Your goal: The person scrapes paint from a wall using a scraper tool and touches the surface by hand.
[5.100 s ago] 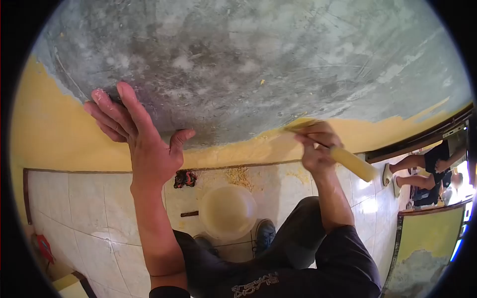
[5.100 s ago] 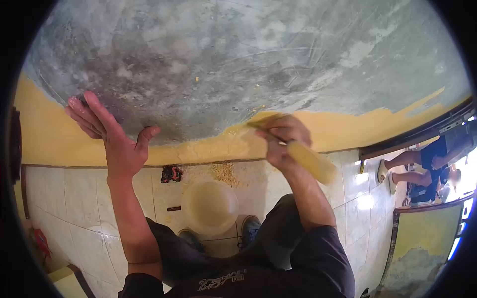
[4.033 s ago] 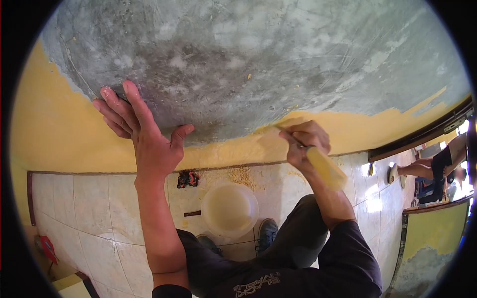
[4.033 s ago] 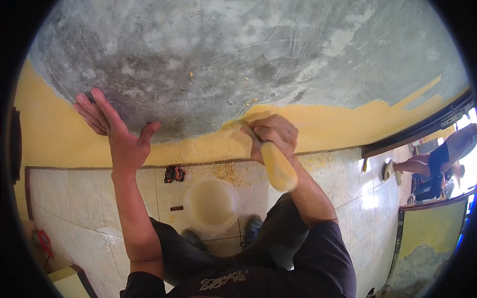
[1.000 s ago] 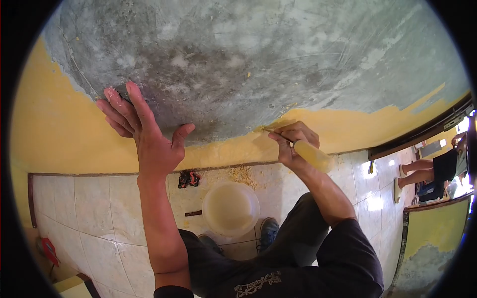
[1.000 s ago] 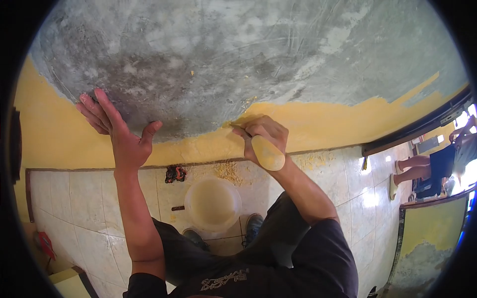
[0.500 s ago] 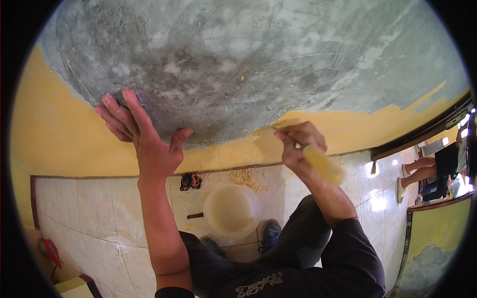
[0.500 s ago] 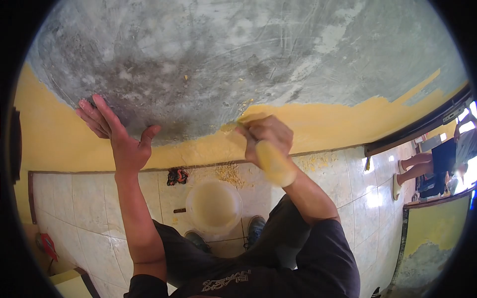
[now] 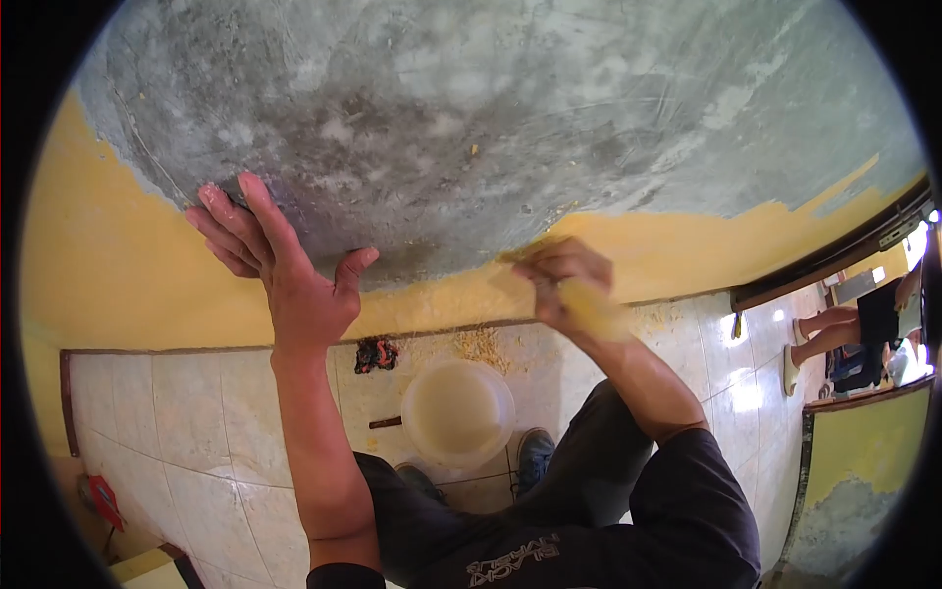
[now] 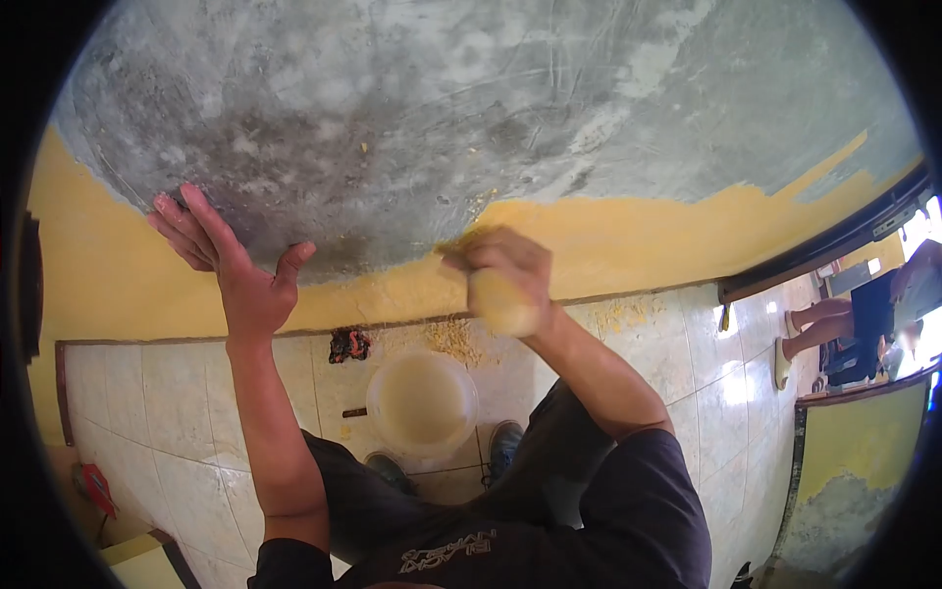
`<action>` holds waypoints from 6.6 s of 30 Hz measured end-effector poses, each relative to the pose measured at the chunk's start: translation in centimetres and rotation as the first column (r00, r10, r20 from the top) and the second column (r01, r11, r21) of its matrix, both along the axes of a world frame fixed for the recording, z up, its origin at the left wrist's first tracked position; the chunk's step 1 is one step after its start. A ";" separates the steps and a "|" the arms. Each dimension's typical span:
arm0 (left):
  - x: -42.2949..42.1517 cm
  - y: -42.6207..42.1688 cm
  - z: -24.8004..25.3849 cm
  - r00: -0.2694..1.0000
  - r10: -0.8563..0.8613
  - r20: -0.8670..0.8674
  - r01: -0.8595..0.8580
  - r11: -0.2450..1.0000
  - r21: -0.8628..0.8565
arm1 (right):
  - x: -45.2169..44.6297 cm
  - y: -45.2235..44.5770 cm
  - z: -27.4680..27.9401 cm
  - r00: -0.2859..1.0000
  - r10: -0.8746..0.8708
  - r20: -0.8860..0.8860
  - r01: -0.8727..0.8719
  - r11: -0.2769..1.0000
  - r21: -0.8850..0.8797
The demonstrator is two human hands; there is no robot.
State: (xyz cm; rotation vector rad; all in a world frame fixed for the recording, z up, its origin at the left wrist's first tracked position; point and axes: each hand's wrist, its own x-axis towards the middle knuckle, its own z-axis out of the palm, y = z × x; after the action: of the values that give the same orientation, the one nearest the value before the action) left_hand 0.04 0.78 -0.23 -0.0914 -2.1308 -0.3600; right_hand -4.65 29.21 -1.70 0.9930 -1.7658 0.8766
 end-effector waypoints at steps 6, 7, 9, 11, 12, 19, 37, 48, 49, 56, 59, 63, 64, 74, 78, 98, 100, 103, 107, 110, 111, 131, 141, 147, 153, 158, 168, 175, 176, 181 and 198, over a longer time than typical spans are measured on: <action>0.1 0.0 0.1 1.000 0.010 -0.004 -0.010 1.000 -0.007 | -0.2 0.0 -0.5 0.992 0.036 0.117 -0.044 0.997 0.068; -0.1 -0.1 0.1 1.000 0.000 -0.015 0.000 1.000 -0.008 | 0.0 -0.1 -0.1 0.995 0.071 0.066 -0.078 0.992 0.101; -0.3 -0.2 0.1 1.000 -0.007 -0.023 0.007 1.000 -0.007 | -0.2 -0.2 0.5 0.999 0.016 0.050 -0.017 1.000 0.024; -0.2 -0.1 0.1 1.000 -0.012 -0.009 0.012 1.000 0.018 | 0.3 0.0 1.0 0.997 -0.073 -0.006 0.073 0.990 0.124; -0.1 -0.1 0.1 1.000 -0.012 -0.012 0.012 1.000 0.017 | 0.4 0.0 0.6 0.997 -0.073 -0.009 0.074 0.990 0.123; -0.1 -0.2 0.0 1.000 -0.017 -0.007 0.017 1.000 0.018 | -0.2 0.2 -0.7 0.994 0.057 0.094 -0.073 0.980 0.184; -0.1 0.0 -0.2 1.000 0.016 0.024 -0.016 1.000 0.007 | -0.4 0.2 -1.1 0.984 0.029 0.176 -0.055 0.988 0.142; -0.2 -0.1 -0.3 1.000 -0.009 0.008 0.009 0.998 0.055 | -0.1 -0.1 -0.2 0.999 -0.039 -0.008 0.040 0.999 0.021; -0.1 -0.1 -0.4 1.000 -0.010 0.019 0.009 0.998 0.058 | 0.0 0.0 -0.5 1.000 -0.023 0.010 0.022 0.999 0.033; -0.2 -0.1 -0.1 1.000 -0.022 0.021 0.020 0.998 0.059 | 0.0 1.2 -0.9 1.000 -0.002 0.029 -0.002 0.995 0.104; -0.3 -0.2 -0.1 1.000 -0.014 0.003 0.014 0.999 0.034 | -0.2 1.2 -0.4 1.000 -0.008 0.001 0.008 0.998 0.055; -0.3 0.1 0.1 1.000 -0.004 0.013 0.004 0.999 0.040 | -0.1 1.5 -0.9 1.000 0.017 0.015 -0.018 0.998 0.064; -0.5 0.0 0.1 1.000 -0.006 -0.001 0.006 0.999 0.040 | -0.6 1.4 -0.7 0.999 0.033 0.003 -0.033 0.997 0.067; -0.4 -0.1 -0.2 1.000 -0.010 -0.009 0.010 0.999 0.053 | -1.0 0.5 -1.4 0.999 0.044 -0.010 -0.044 0.999 0.015; -0.5 0.0 -0.5 0.999 -0.017 -0.039 0.018 0.999 0.028 | 0.2 1.3 -2.0 0.985 -0.034 0.167 -0.009 0.968 0.251; 0.4 11.8 -9.6 0.935 -0.160 0.317 0.220 0.961 -0.165 | 4.5 6.9 0.9 0.795 0.134 0.591 -0.090 0.991 -0.103; 0.4 12.0 -9.0 0.595 -0.318 0.738 0.761 0.519 -0.390 | 3.7 6.7 0.5 0.783 0.130 0.608 -0.064 0.990 -0.129; 0.8 12.1 -9.2 0.627 -0.403 0.667 0.732 0.597 -0.328 | 3.3 7.0 -0.4 0.732 0.167 0.660 -0.072 0.983 -0.169; 2.6 12.0 -7.6 0.475 -0.451 0.756 0.497 0.846 0.192 | 3.8 7.5 0.1 0.679 0.134 0.722 -0.139 0.989 -0.053; 4.2 13.8 -6.3 0.602 -0.698 0.388 0.477 0.704 0.527 | 4.4 6.7 1.1 0.653 0.047 0.756 -0.156 0.985 0.073; 4.5 14.4 -5.8 0.606 -0.697 0.384 0.471 0.703 0.533 | 4.8 6.3 1.2 0.596 0.012 0.803 -0.152 0.983 0.098; 10.5 11.6 -24.5 0.288 -0.519 0.805 0.062 0.849 0.525 | 5.2 5.0 -0.4 0.669 -0.181 0.721 -0.395 0.735 0.551; 10.5 12.5 -32.6 0.057 -0.351 0.935 0.160 0.927 0.339 | 6.1 6.6 1.1 0.563 -0.129 0.816 -0.492 0.741 0.457; 10.2 12.2 -28.7 0.031 -0.218 0.976 0.279 0.939 0.201 | 6.0 7.6 1.0 0.542 -0.137 0.829 -0.491 0.749 0.445; 9.1 11.3 -26.6 0.171 -0.366 0.915 0.547 0.808 0.220 | 6.1 6.7 1.6 0.491 -0.236 0.839 -0.521 0.692 0.500; 9.7 11.1 -25.3 0.103 -0.711 0.695 0.279 0.692 0.666 | 7.0 6.4 1.7 0.471 -0.285 0.834 -0.559 0.635 0.533; 9.3 11.5 -25.3 0.133 -0.545 0.828 0.284 0.821 0.495 | 6.0 6.5 1.6 0.549 -0.194 0.813 -0.532 0.669 0.519; 9.9 11.5 -23.6 0.022 -0.534 0.845 0.357 0.794 0.493 | 7.6 6.8 1.3 0.494 -0.220 0.841 -0.589 0.627 0.510; 9.8 11.2 -26.3 0.164 -0.801 0.575 0.296 0.596 0.746 | 7.0 6.7 1.5 0.518 -0.230 0.824 -0.563 0.634 0.530; 7.7 10.7 -19.0 -0.074 -0.391 0.917 0.462 0.802 0.379 | 7.1 6.7 2.1 0.502 -0.190 0.844 -0.596 0.632 0.496; 4.5 9.1 -11.8 -0.046 -0.665 0.745 0.381 0.678 0.628 | 7.5 6.4 2.4 0.513 -0.101 0.852 -0.599 0.669 0.440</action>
State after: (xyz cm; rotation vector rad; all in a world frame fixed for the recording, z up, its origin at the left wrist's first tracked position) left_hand 4.54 9.84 -12.05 -0.8199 -3.2367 -1.5410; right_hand 2.81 35.60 0.67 1.5461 -3.0080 0.9663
